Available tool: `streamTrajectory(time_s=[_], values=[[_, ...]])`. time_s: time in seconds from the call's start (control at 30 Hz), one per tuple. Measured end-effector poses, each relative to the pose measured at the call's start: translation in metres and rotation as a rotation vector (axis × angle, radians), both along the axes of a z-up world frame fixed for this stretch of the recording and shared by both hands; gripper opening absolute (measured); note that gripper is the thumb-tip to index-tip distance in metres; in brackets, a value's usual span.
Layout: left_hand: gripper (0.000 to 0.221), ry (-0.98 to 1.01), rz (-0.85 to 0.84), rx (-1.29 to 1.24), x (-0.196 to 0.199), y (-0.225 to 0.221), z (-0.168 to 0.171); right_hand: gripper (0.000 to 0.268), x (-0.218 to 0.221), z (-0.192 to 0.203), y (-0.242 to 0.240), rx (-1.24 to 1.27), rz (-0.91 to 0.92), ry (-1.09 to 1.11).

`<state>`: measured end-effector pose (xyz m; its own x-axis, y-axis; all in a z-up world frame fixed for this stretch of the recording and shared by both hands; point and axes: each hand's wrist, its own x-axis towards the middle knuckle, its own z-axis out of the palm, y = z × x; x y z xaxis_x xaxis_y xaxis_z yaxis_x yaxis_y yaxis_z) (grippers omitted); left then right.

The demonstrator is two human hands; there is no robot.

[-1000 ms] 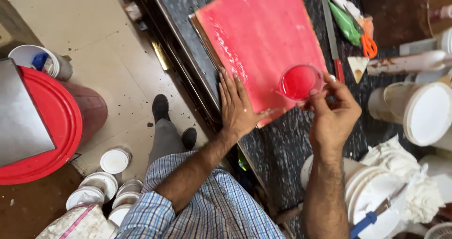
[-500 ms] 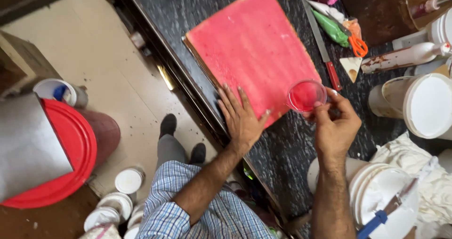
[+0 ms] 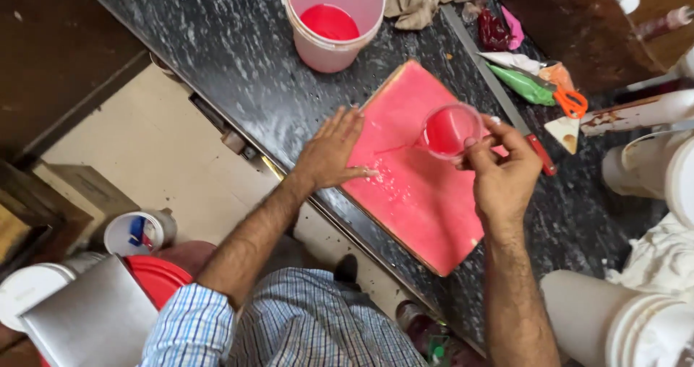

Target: Apply frosting to the surface of a rectangular cake and spread it evenly with a spatula, then add decorative red liquid.

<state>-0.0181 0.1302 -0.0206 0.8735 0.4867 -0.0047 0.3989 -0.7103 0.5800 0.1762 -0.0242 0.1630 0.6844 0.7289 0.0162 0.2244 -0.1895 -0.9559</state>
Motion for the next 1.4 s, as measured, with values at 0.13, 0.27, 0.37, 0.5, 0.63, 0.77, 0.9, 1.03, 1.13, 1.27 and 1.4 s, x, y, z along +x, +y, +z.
streamTrajectory(time_s=[0.13,0.27,0.37,0.5,0.63,0.77,0.9,1.03,1.13,1.27,1.4], values=[[0.132,-0.116,-0.121,-0.082,0.028,0.028,0.010,0.030,0.012,0.002,0.021,0.025,-0.112,-0.017],[0.137,0.028,-0.065,0.132,0.066,0.022,0.035,0.027,0.020,0.016,0.010,0.013,-0.139,-0.158],[0.144,0.080,-0.073,0.224,0.080,-0.022,0.052,0.026,0.029,0.025,-0.018,-0.004,-0.183,-0.189],[0.146,0.163,-0.238,0.232,0.068,-0.097,0.059,0.025,0.035,0.029,-0.064,-0.094,-0.233,-0.314],[0.141,0.164,-0.365,0.289,0.054,-0.090,0.046,0.025,0.029,0.026,-0.081,-0.187,-0.302,-0.342],[0.127,0.132,-0.117,0.205,0.056,-0.009,0.054,0.025,0.022,0.021,-0.063,-0.222,-0.318,-0.255],[0.131,0.040,-0.222,-0.044,0.084,0.061,0.023,0.026,0.021,0.016,-0.016,-0.160,-0.255,-0.244],[0.135,-0.117,-0.253,-0.152,0.098,0.080,-0.006,0.025,0.027,0.013,0.032,-0.069,-0.242,-0.206],[0.140,-0.125,-0.261,-0.167,0.109,0.085,-0.006,0.023,0.040,0.006,0.048,0.040,-0.288,-0.205],[0.143,0.087,-0.196,0.081,0.127,0.074,0.032,0.021,0.063,0.002,0.029,0.048,-0.356,-0.464],[0.148,0.179,-0.241,0.244,0.152,0.024,0.061,0.022,0.080,0.011,-0.011,-0.042,-0.375,-0.729]])
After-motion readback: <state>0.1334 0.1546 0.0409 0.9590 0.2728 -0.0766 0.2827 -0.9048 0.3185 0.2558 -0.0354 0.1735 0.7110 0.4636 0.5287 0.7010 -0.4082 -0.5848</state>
